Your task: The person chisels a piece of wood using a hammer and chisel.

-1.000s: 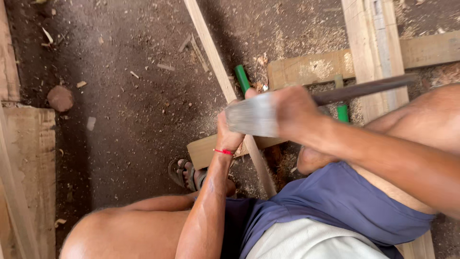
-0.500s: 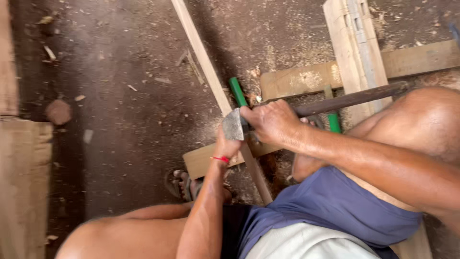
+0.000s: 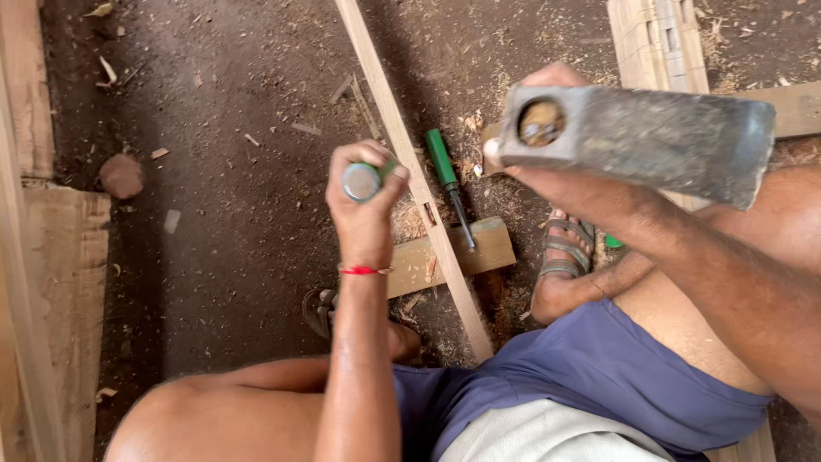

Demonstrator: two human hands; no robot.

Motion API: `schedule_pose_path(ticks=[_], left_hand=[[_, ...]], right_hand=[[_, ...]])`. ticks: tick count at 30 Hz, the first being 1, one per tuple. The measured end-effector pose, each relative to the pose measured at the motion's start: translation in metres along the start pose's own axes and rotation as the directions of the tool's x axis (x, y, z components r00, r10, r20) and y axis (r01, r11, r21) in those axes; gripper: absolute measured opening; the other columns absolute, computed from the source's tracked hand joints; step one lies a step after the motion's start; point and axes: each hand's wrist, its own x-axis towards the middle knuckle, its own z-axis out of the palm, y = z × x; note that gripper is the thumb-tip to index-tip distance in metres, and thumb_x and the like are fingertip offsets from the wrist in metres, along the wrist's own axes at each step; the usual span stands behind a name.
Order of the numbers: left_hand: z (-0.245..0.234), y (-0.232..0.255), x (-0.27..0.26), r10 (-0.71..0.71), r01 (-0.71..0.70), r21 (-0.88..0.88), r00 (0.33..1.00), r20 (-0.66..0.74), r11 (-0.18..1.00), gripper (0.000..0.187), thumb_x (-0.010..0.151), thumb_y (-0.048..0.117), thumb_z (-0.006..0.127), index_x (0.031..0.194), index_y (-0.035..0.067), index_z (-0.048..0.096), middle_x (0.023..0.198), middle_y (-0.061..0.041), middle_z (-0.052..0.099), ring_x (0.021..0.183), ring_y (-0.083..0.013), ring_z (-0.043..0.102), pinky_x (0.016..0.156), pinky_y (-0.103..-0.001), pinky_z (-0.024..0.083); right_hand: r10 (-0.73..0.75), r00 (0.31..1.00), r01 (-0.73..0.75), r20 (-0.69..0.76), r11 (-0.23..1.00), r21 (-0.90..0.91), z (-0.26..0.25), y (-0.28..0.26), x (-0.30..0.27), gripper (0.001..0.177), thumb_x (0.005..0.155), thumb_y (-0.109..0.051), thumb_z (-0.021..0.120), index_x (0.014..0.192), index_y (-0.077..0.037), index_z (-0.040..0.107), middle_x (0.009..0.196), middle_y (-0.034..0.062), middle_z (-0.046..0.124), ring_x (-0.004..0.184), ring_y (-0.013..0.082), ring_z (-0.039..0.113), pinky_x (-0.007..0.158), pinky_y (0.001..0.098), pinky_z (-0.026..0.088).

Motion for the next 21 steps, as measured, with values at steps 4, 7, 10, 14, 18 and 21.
schedule_pose_path(ticks=[4,7,10,14,18,21], left_hand=[[-0.006,-0.035,-0.027,0.041,-0.041,-0.01,0.999,0.019,0.999,0.031,0.075,-0.015,0.062,0.088,0.013,0.06,0.097,-0.003,0.065,0.088,-0.0159,0.064,0.076,-0.033,0.059],[-0.019,-0.061,-0.045,0.068,-0.068,-0.004,0.994,0.091,0.998,0.034,0.071,-0.016,0.063,0.088,0.013,0.059,0.098,-0.001,0.063,0.094,-0.0143,0.062,0.083,-0.032,0.057],[-0.029,-0.072,-0.047,0.048,-0.047,-0.016,0.995,0.091,0.999,0.033,0.069,-0.016,0.062,0.087,0.013,0.06,0.096,-0.001,0.063,0.093,-0.0145,0.061,0.084,-0.034,0.055],[-0.034,-0.074,-0.049,0.033,-0.044,0.071,0.988,0.15,0.997,0.032,0.07,-0.015,0.064,0.086,0.013,0.06,0.095,0.0,0.064,0.094,-0.0144,0.063,0.088,-0.035,0.057],[-0.032,-0.075,-0.05,0.004,-0.022,0.092,0.982,0.189,0.996,0.032,0.069,-0.015,0.064,0.085,0.012,0.06,0.094,0.0,0.063,0.092,-0.0141,0.062,0.087,-0.034,0.055],[-0.03,-0.074,-0.048,0.028,-0.04,0.046,0.972,0.234,0.998,0.031,0.069,-0.016,0.064,0.087,0.01,0.058,0.095,0.0,0.061,0.093,-0.0141,0.06,0.089,-0.032,0.052]], right_hand=[[0.138,0.988,-0.151,-0.062,0.935,-0.32,0.001,0.008,-0.012,0.03,0.093,-0.029,0.081,0.109,-0.007,0.068,0.092,0.0039,0.07,0.085,0.0132,0.07,0.07,0.0285,0.059],[0.286,0.957,-0.283,-0.044,0.895,-0.344,-0.002,0.017,-0.021,0.031,0.089,-0.033,0.078,0.108,-0.008,0.074,0.09,0.0055,0.074,0.082,0.0149,0.072,0.067,0.0329,0.06],[0.366,0.93,-0.355,-0.03,0.875,-0.328,-0.001,0.021,-0.024,0.034,0.088,-0.035,0.077,0.108,-0.008,0.073,0.089,0.0057,0.075,0.081,0.0154,0.072,0.067,0.0336,0.061],[0.25,0.968,-0.239,-0.022,0.889,-0.391,0.001,0.021,-0.025,0.034,0.09,-0.037,0.076,0.11,-0.009,0.074,0.092,0.0051,0.076,0.084,0.0154,0.073,0.071,0.0336,0.06],[0.45,0.893,-0.415,0.003,0.827,-0.38,0.002,0.021,-0.024,0.036,0.089,-0.04,0.073,0.113,-0.013,0.074,0.095,0.0041,0.077,0.087,0.015,0.073,0.074,0.0326,0.059],[0.449,0.893,-0.415,0.009,0.833,-0.366,0.005,0.02,-0.024,0.037,0.09,-0.041,0.073,0.117,-0.014,0.074,0.102,0.0033,0.077,0.092,0.0143,0.071,0.078,0.0322,0.058]])
